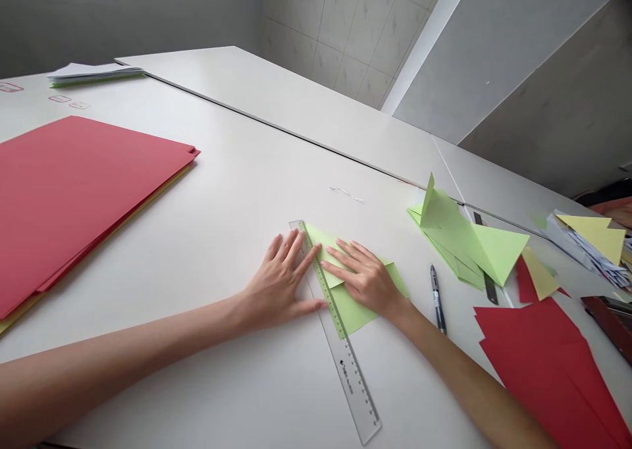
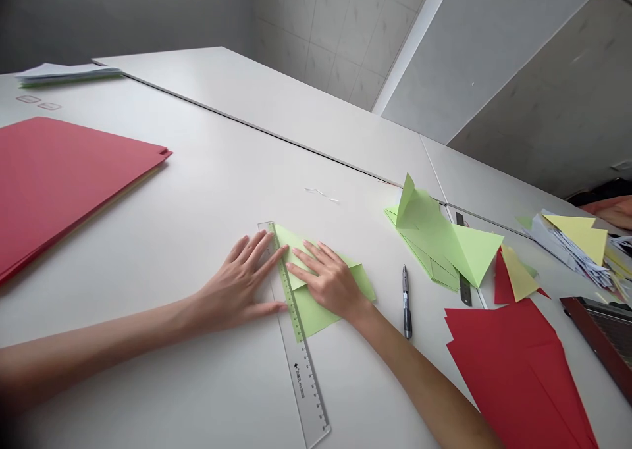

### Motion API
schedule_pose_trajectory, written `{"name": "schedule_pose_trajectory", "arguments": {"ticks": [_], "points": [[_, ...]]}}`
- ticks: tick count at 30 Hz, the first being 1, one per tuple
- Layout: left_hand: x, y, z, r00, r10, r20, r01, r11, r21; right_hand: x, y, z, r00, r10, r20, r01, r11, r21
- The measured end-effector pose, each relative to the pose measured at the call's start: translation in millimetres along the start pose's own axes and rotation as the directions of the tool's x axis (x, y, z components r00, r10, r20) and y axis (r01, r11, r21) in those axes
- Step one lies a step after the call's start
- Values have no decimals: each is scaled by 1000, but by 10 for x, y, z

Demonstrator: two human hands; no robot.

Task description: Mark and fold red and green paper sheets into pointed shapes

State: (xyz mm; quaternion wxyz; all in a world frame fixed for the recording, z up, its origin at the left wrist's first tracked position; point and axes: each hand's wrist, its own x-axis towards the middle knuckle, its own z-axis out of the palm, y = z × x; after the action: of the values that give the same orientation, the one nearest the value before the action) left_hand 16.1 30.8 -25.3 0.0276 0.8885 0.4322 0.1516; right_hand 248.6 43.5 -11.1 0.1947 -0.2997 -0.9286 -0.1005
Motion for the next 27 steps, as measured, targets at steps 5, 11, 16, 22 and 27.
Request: {"name": "schedule_pose_trajectory", "arguments": {"ticks": [5, 11, 16, 22, 27], "points": [[3, 4, -10, 1000, 2, 0, -2, 1000, -15, -23, 4, 7, 999, 20, 37, -21, 999, 43], [6, 4, -13, 1000, -3, 0, 3, 999, -32, -47, 43, 30, 999, 0, 54, -6, 993, 115], [7, 10, -17, 1000, -15, 13, 16, 1000, -18, -48, 62, 38, 999, -13, 39, 6, 988, 154], [5, 11, -9, 1000, -8, 11, 8, 1000, -13, -56, 81, 43, 999, -18, 32, 11, 975, 224], [-2, 7, -2, 1000, 3, -11, -4, 999, -33, -35, 37, -98, 994, 31, 100, -61, 950, 305]]}}
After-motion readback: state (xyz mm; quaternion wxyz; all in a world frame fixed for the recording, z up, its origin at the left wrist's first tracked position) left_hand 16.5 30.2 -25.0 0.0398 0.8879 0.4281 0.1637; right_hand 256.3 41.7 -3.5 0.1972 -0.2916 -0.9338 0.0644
